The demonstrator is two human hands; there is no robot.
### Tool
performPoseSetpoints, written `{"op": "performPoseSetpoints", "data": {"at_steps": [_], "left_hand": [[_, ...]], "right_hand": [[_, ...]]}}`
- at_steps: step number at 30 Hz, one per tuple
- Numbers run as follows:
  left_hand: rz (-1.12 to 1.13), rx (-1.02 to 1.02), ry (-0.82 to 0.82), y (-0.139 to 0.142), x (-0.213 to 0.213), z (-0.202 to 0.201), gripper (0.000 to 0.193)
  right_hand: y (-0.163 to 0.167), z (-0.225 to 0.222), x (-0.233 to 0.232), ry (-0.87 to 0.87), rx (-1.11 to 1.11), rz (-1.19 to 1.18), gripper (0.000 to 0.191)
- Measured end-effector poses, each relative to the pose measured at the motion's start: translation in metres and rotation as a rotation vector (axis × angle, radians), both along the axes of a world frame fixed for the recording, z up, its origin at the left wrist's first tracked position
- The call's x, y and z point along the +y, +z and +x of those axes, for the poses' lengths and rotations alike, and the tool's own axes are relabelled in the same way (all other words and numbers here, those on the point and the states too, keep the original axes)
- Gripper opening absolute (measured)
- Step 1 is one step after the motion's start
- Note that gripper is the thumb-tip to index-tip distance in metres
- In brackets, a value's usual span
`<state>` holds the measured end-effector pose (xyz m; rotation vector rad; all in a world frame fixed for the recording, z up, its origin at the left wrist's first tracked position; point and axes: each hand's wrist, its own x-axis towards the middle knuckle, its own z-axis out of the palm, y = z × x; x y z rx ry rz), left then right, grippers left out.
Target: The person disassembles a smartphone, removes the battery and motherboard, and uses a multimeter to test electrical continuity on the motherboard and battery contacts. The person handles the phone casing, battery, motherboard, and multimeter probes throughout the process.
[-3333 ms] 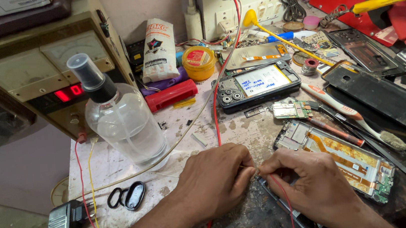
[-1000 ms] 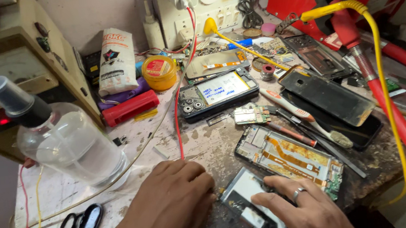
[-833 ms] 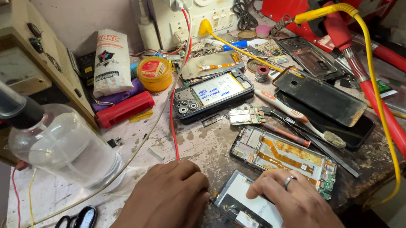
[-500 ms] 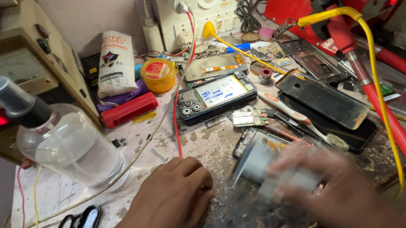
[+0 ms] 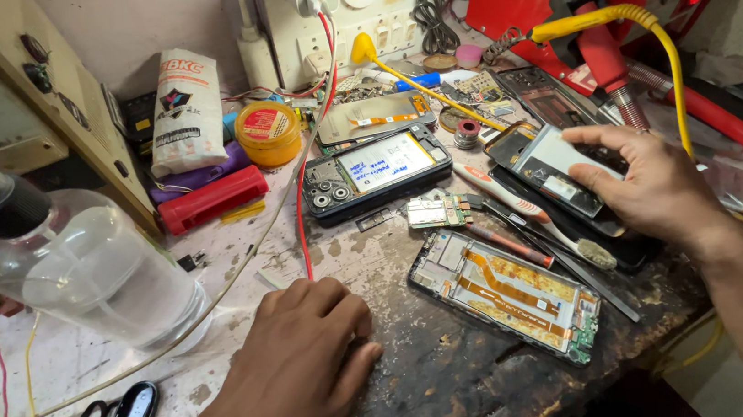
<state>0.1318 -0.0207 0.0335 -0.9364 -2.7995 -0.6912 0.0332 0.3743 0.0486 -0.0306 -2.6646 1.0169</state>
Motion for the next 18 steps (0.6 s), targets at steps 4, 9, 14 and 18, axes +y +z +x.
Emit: {"op": "performPoseSetpoints", "data": {"at_steps": [4, 9, 14, 18], "left_hand": [[-0.012, 0.029, 0.000, -0.006, -0.001, -0.002, 0.019], [-0.018, 0.102, -0.058, -0.010, 0.001, -0.003, 0.020], [0.065, 0.140, -0.186, 0.000, 0.017, 0.000, 0.022], [-0.020, 0.043, -0.119, 0.014, 0.043, -0.013, 0.029]], "right_hand": [[-0.006, -0.008, 0.008, 0.152, 0.293, 0.467, 0.024], [-0.007, 0.003, 0.008, 0.070, 0.172, 0.533, 0.043], [0.007, 0.018, 0.000, 0.098, 0.213, 0.578, 0.051], [0.011, 0.038, -0.015, 0.152, 0.353, 0.531, 0.032]]}}
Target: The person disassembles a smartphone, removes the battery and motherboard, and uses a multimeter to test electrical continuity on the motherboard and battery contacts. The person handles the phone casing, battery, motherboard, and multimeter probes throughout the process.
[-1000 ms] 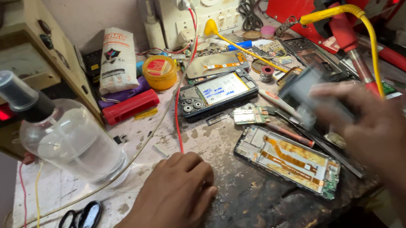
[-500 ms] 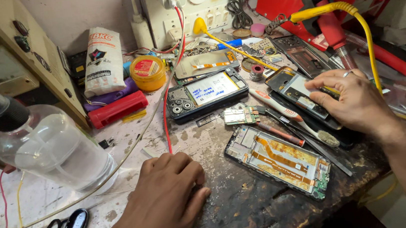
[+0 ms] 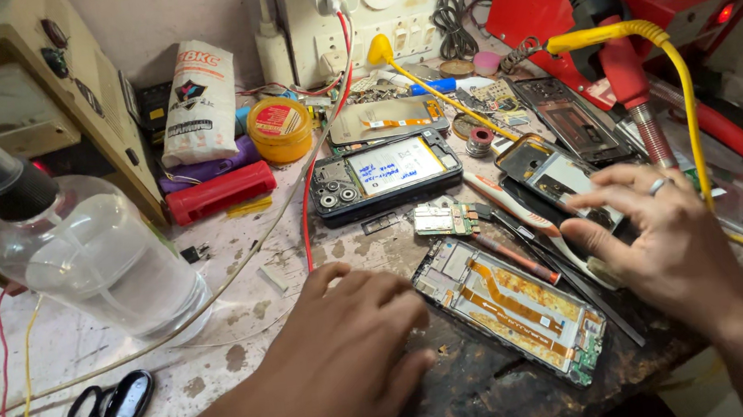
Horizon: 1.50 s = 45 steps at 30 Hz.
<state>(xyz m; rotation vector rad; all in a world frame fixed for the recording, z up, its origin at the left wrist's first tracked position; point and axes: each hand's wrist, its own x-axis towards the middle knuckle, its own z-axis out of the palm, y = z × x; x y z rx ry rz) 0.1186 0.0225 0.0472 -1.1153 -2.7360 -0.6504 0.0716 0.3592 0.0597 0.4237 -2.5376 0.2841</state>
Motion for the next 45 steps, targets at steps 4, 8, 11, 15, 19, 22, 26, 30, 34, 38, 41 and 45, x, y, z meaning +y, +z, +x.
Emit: {"op": "performPoseSetpoints", "data": {"at_steps": [4, 8, 11, 15, 19, 22, 26, 30, 34, 38, 41, 45], "left_hand": [[0.083, -0.020, 0.175, -0.003, 0.030, -0.028, 0.043], [0.268, 0.132, 0.200, -0.023, 0.035, -0.046, 0.043], [0.341, 0.073, 0.211, -0.034, 0.028, -0.054, 0.042], [0.461, -0.046, 0.264, -0.039, 0.023, -0.065, 0.042], [0.619, -0.086, 0.260, -0.040, 0.019, -0.077, 0.040], [0.589, -0.064, 0.293, -0.041, 0.017, -0.084, 0.048], [0.696, -0.129, 0.257, -0.040, 0.015, -0.095, 0.071], [0.675, -0.315, 0.240, -0.040, 0.011, -0.105, 0.089], [0.659, -0.175, 0.086, -0.040, 0.011, -0.110, 0.059], [0.689, -0.386, 0.241, -0.039, 0.012, -0.117, 0.057], [0.696, -0.460, 0.293, -0.037, 0.013, -0.123, 0.060], [0.696, -0.475, 0.286, -0.038, 0.016, -0.124, 0.075]], "right_hand": [[-0.006, 0.007, -0.023, -0.078, -0.162, -0.146, 0.019], [0.004, 0.000, -0.035, -0.199, -0.265, -0.047, 0.019], [0.010, -0.014, -0.046, -0.211, -0.352, -0.086, 0.024], [0.012, -0.046, -0.065, 0.235, -0.298, -0.104, 0.043], [0.008, -0.077, -0.087, 0.334, -0.292, 0.053, 0.055], [0.010, -0.090, -0.097, 0.247, -0.398, 0.045, 0.055], [0.005, -0.087, -0.098, 0.281, -0.237, -0.054, 0.057], [-0.018, -0.077, -0.095, 0.498, -0.234, -0.252, 0.066], [-0.036, -0.074, -0.084, 0.420, -0.349, -0.364, 0.072], [-0.046, -0.064, -0.066, 0.340, -0.165, -0.164, 0.077], [-0.065, -0.057, -0.063, 0.253, -0.015, 0.049, 0.062], [-0.077, -0.061, -0.060, 0.072, 0.039, 0.189, 0.053]]}}
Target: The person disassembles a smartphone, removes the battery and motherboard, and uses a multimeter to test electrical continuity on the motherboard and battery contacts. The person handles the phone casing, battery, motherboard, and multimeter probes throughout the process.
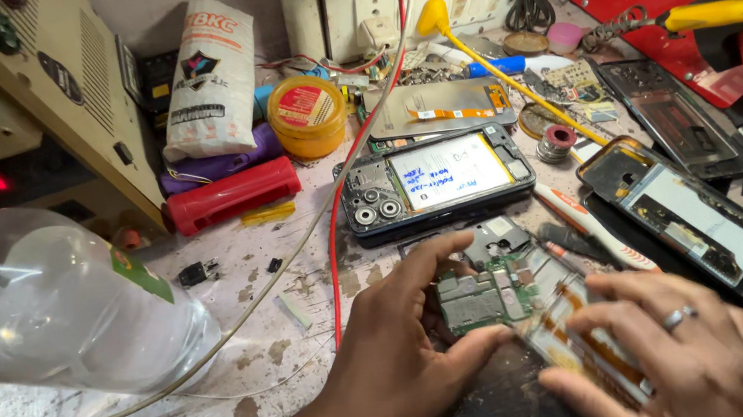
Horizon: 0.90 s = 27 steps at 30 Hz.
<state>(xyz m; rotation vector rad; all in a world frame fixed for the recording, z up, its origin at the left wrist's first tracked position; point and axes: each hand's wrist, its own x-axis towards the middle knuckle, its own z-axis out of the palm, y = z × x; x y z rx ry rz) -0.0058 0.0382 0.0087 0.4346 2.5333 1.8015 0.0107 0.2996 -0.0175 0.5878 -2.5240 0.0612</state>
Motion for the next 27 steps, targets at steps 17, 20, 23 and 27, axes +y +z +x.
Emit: {"op": "performPoseSetpoints", "data": {"at_steps": [17, 20, 23, 27], "left_hand": [[0.067, 0.195, -0.187, -0.016, -0.014, -0.009, 0.055], [0.139, 0.301, -0.207, -0.011, -0.013, -0.006, 0.052], [0.221, 0.187, -0.265, -0.007, -0.011, -0.002, 0.040], [0.349, -0.185, -0.241, -0.007, -0.005, -0.004, 0.022]], "right_hand": [[0.010, -0.020, -0.024, 0.253, -0.069, -0.430, 0.030], [0.006, -0.024, -0.014, 0.357, -0.065, -0.457, 0.032], [-0.010, -0.014, 0.000, 0.408, -0.219, -0.753, 0.027], [-0.036, 0.012, 0.010, 0.244, -0.598, -1.060, 0.050]]}}
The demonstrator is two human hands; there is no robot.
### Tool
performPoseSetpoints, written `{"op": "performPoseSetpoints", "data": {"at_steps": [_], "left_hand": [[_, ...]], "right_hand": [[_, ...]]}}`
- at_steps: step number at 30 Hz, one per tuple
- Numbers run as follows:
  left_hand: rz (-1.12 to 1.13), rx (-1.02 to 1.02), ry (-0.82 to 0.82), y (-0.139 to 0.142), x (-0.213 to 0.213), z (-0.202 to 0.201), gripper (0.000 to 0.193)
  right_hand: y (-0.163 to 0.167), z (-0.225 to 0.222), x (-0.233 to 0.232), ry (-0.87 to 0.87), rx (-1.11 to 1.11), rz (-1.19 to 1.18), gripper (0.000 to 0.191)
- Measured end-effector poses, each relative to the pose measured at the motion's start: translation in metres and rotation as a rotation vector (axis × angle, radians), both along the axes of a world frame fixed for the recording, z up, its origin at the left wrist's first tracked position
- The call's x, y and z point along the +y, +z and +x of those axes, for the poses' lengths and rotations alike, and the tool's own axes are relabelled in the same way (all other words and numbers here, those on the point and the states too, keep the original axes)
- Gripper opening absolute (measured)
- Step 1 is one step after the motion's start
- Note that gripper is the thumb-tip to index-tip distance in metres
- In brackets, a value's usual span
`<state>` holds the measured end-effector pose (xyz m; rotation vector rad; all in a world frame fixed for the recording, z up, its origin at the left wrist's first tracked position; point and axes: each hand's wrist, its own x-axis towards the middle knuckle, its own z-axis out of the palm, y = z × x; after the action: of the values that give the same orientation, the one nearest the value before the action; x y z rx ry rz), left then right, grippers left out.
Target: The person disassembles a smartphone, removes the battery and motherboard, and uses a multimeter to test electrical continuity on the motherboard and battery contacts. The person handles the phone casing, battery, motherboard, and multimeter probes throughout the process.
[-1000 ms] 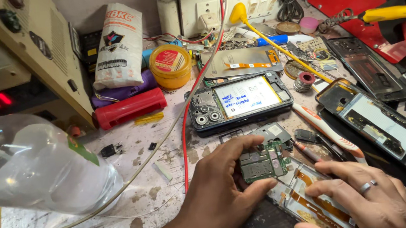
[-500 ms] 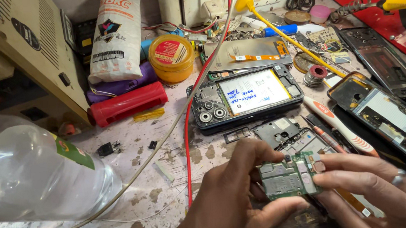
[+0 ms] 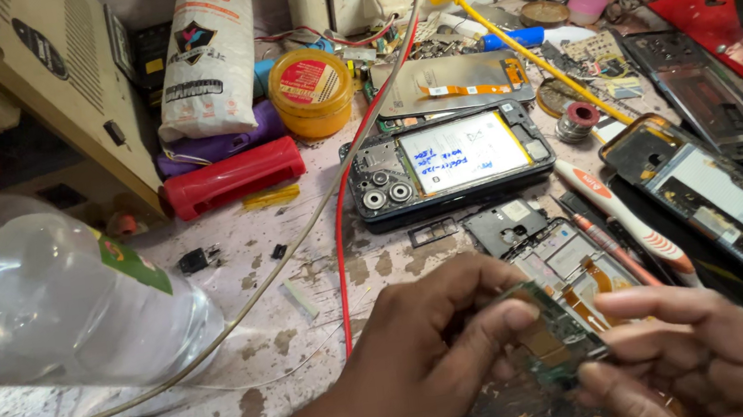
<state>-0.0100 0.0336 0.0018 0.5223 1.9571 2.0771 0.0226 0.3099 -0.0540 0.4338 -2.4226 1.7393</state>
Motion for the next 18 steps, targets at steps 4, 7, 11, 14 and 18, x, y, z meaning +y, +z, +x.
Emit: {"op": "performPoseSetpoints", "data": {"at_steps": [4, 7, 11, 14, 18], "left_hand": [[-0.038, -0.020, 0.070, -0.004, 0.000, -0.005, 0.022], [0.127, -0.046, 0.036, -0.005, 0.002, -0.007, 0.020], [0.042, -0.010, 0.038, -0.003, 0.000, -0.009, 0.021], [-0.045, 0.001, 0.062, 0.000, -0.002, -0.009, 0.023], [-0.162, 0.011, 0.093, 0.000, 0.001, -0.008, 0.028]], "right_hand": [[-0.019, 0.011, -0.014, -0.094, -0.233, -0.021, 0.048], [-0.019, 0.011, -0.024, -0.097, -0.168, 0.076, 0.032], [-0.018, 0.009, -0.031, -0.195, -0.170, 0.269, 0.032], [-0.021, 0.018, -0.033, -0.163, 0.370, 0.441, 0.029], [-0.026, 0.011, -0.032, -0.010, 0.551, 0.380, 0.030]]}}
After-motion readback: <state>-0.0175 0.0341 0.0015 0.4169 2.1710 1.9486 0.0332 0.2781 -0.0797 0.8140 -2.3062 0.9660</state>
